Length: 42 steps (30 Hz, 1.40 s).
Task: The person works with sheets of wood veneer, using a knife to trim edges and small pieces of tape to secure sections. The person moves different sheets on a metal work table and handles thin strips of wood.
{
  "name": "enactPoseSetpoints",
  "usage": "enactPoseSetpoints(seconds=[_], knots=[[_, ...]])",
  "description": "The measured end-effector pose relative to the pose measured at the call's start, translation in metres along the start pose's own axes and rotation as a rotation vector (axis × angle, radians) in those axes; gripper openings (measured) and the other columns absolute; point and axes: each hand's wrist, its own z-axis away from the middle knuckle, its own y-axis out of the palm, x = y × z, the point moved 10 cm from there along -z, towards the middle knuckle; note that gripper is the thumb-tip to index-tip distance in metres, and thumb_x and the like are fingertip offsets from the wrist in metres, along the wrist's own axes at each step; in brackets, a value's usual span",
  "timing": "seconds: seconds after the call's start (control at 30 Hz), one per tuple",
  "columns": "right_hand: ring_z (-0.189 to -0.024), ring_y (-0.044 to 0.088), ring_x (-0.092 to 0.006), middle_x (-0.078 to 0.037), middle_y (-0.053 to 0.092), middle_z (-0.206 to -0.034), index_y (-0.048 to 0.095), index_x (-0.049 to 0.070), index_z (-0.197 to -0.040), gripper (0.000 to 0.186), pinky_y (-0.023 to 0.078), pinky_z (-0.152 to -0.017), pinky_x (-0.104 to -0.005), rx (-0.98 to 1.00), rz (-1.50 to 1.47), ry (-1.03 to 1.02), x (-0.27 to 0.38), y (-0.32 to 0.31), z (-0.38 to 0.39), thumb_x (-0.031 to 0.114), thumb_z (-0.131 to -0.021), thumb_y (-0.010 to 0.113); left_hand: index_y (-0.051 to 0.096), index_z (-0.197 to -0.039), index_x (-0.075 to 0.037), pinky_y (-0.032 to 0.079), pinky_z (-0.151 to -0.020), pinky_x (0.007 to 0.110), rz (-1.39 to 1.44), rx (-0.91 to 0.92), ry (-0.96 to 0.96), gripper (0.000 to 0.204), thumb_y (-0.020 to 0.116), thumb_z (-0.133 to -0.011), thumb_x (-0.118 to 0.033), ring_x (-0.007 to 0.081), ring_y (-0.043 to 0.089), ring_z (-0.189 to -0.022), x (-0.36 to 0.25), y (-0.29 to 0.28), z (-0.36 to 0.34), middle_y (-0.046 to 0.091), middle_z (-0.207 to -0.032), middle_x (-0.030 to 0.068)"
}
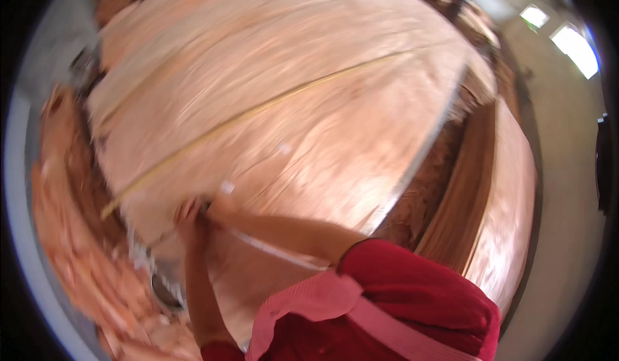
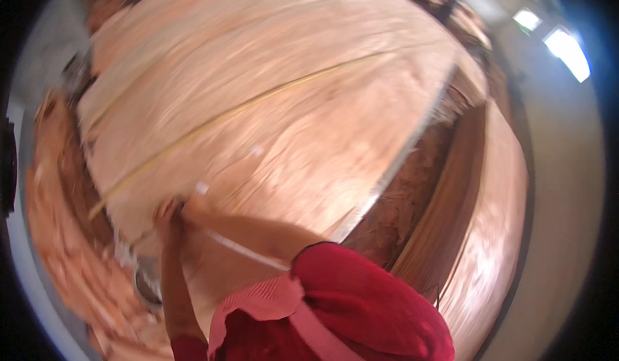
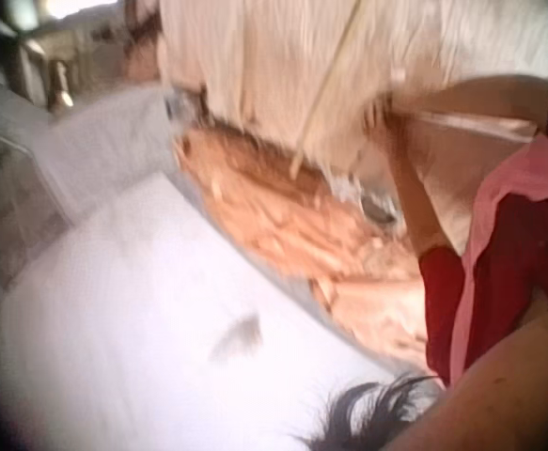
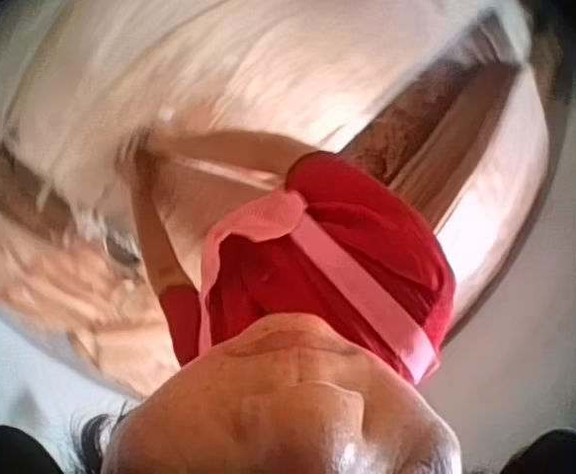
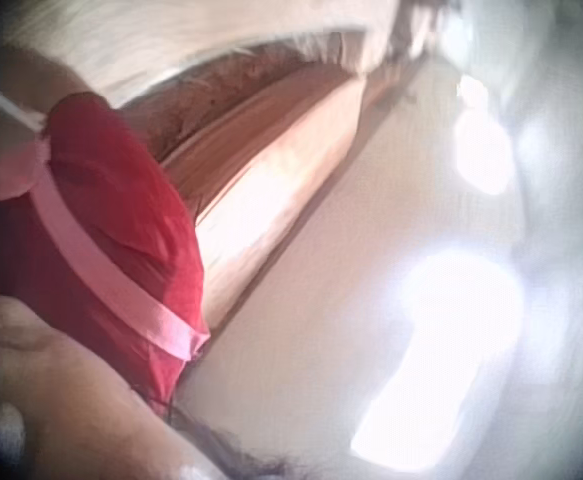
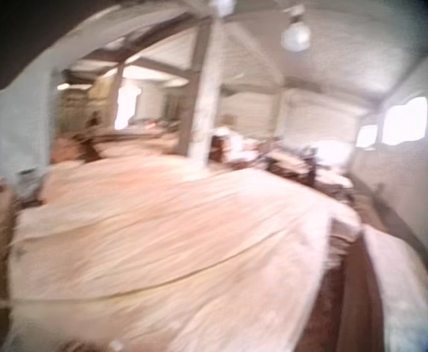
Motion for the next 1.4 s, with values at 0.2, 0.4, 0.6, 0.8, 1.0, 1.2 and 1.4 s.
enactPoseSetpoints(seconds=[0.2,0.4,0.6,0.8,1.0,1.2,1.4], knots=[[-0.058,0.061,-0.0289,-0.017,0.060,-0.065,0.061,0.003,-0.083,0.018,0.048,-0.050,-0.0392,-0.036,-0.163,0.010,-0.005,-0.016,0.005,0.016,-0.079,0.050,0.061,-0.091,-0.005,0.036,-0.091,0.041,-0.036,0.128,0.117,0.022,0.055,-0.071,-0.011,0.0308,0.048,-0.106,-0.019,0.016,-0.011,0.057,-0.108,0.0101],[-0.060,0.061,-0.0319,-0.020,0.060,-0.066,0.061,0.002,-0.084,0.020,0.048,-0.052,-0.0412,-0.043,-0.110,-0.051,0.000,0.001,-0.006,0.018,-0.078,0.049,0.062,-0.087,-0.005,0.037,-0.088,0.041,0.067,0.087,0.061,0.022,0.057,-0.066,-0.008,0.0277,0.052,-0.103,-0.003,0.017,-0.005,0.061,-0.101,0.0087],[-0.059,0.060,-0.0289,-0.018,0.060,-0.067,0.059,0.004,-0.084,0.016,0.046,-0.050,-0.0399,0.057,-0.356,-0.065,0.026,-0.035,0.028,0.016,-0.074,0.054,0.062,-0.084,-0.009,0.032,-0.090,0.041,-0.089,0.033,0.117,0.019,0.059,-0.065,-0.011,0.0226,0.051,-0.105,-0.010,0.009,0.006,0.061,-0.099,0.0040],[-0.059,0.057,-0.0240,-0.010,0.061,-0.069,0.062,0.006,-0.082,0.013,0.044,-0.048,-0.0375,0.139,-0.420,-0.191,0.006,-0.027,0.035,0.010,-0.071,0.057,0.058,-0.099,-0.014,0.024,-0.097,0.052,-0.206,0.328,0.223,0.030,0.059,-0.069,-0.014,0.0271,0.043,-0.115,-0.041,0.017,0.007,0.051,-0.117,0.0077],[-0.061,0.059,-0.0194,-0.010,0.061,-0.071,0.064,0.005,-0.079,0.016,0.048,-0.051,-0.0354,0.160,0.156,-0.390,0.046,-0.073,0.044,0.020,-0.074,0.060,0.057,-0.105,-0.016,0.018,-0.099,0.058,-0.294,0.454,0.218,0.029,0.053,-0.077,-0.014,0.0286,0.036,-0.122,-0.028,0.025,0.024,0.044,-0.127,0.0110],[-0.063,0.059,-0.0181,-0.011,0.060,-0.073,0.056,-0.002,-0.092,0.021,0.050,-0.052,-0.0295,0.540,-0.755,0.037,-0.034,-0.135,0.111,0.017,-0.082,0.057,0.049,-0.119,-0.016,0.017,-0.099,0.059,-0.360,0.449,0.110,0.036,0.047,-0.083,-0.017,0.0366,0.028,-0.125,-0.066,0.014,0.008,0.036,-0.133,0.0157],[-0.065,0.057,-0.0139,-0.009,0.059,-0.078,0.054,-0.002,-0.093,0.024,0.045,-0.051,-0.0239,0.509,-0.666,0.025,-0.077,-0.156,0.163,0.018,-0.080,0.060,0.040,-0.128,-0.011,0.016,-0.100,0.056,-0.223,0.236,-0.227,0.052,0.052,-0.080,-0.027,0.0357,0.021,-0.128,-0.166,0.019,0.147,0.028,-0.137,0.0163]])
